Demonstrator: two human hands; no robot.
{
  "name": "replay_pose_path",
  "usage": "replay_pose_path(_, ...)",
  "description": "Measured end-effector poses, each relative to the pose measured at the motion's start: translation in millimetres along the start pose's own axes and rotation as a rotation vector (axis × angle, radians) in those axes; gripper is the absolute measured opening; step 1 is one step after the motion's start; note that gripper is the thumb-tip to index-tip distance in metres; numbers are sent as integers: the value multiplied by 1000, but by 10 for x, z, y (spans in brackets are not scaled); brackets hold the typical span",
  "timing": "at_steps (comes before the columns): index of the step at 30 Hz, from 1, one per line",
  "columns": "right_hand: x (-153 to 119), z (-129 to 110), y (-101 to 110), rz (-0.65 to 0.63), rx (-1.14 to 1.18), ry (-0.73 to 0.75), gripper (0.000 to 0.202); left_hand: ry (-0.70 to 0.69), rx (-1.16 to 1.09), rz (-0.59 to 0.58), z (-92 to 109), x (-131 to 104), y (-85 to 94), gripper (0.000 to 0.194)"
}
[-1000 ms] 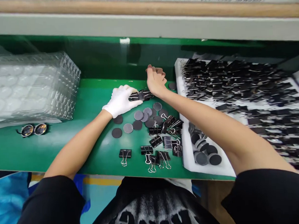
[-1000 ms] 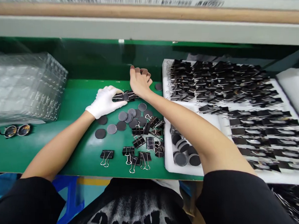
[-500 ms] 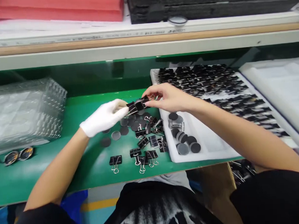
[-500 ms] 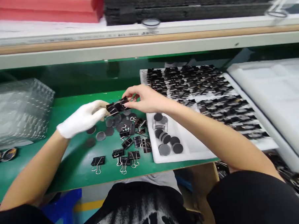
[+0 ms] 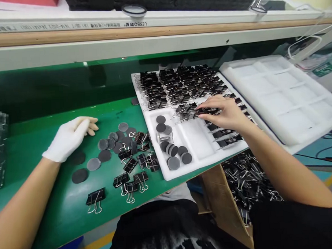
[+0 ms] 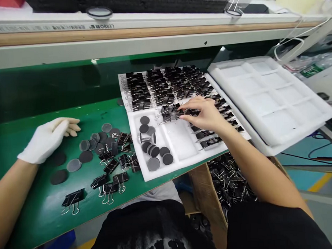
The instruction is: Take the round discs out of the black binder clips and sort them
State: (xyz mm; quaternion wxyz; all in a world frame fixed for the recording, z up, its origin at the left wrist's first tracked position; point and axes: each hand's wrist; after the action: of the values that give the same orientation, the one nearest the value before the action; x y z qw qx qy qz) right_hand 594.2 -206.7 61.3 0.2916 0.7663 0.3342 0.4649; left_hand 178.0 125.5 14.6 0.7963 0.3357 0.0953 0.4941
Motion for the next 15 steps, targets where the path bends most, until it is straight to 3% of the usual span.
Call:
replay_pose_path(5,-123,77,-195,-20,-373,93,30,-26,29,21,-81,6,-35,41)
replay_pose_path(10,-104,113,-199,-37,-491,157,32,-41,34,37,-142,4,-57,38)
replay_pose_path(15,-156,-246,-156,1,-459,247,31,-53,-94,112,-200,-63,-37,46)
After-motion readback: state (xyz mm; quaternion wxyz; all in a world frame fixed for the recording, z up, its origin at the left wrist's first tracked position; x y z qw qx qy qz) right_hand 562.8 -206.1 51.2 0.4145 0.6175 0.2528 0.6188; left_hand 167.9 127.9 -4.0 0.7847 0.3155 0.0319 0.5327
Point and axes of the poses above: each hand's wrist, its own x-axis towards the middle knuckle, its own y-axis out of the back of the hand, z = x × y, and after that the axes turned 15 degrees about z, right-handed
